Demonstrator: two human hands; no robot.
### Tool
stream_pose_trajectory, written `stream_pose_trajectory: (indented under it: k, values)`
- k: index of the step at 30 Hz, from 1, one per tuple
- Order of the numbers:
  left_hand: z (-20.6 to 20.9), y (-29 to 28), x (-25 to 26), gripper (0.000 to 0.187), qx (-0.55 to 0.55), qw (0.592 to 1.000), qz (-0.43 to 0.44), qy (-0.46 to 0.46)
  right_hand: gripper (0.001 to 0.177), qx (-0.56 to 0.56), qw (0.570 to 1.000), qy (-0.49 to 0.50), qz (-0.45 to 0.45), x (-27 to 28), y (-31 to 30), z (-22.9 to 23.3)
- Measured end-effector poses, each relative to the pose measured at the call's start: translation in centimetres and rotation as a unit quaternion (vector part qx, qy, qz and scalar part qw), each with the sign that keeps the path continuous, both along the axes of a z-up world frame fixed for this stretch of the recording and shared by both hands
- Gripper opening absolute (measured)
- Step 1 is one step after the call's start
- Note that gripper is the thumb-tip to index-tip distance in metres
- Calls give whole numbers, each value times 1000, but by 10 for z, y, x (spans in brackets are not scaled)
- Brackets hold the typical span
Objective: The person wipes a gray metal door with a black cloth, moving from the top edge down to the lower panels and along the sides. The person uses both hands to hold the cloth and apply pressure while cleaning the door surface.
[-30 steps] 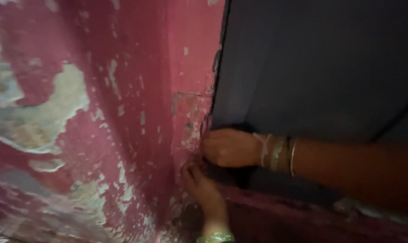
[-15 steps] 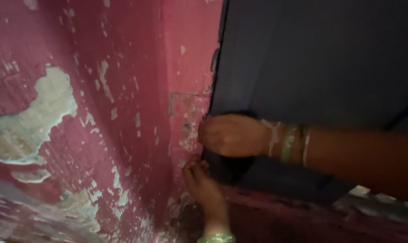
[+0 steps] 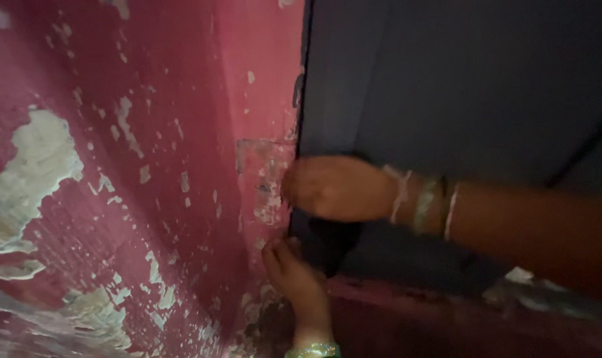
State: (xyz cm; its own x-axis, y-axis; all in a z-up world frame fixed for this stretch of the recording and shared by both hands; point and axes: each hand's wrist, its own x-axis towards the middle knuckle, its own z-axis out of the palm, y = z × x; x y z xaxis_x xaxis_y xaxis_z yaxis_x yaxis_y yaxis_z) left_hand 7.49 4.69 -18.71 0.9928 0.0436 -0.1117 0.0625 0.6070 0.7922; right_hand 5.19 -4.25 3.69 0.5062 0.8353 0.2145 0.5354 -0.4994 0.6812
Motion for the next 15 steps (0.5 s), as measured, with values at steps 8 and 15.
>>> stream_pose_trajectory:
  k: [8, 15]
  values:
    - [-10, 11, 1, 25, 104, 990, 43, -86, 27, -34, 998, 48, -29, -9, 12, -53]
    - [-4, 0, 9, 24, -27, 1000, -8, 2, 36, 139, 990, -23, -23, -54, -8, -1]
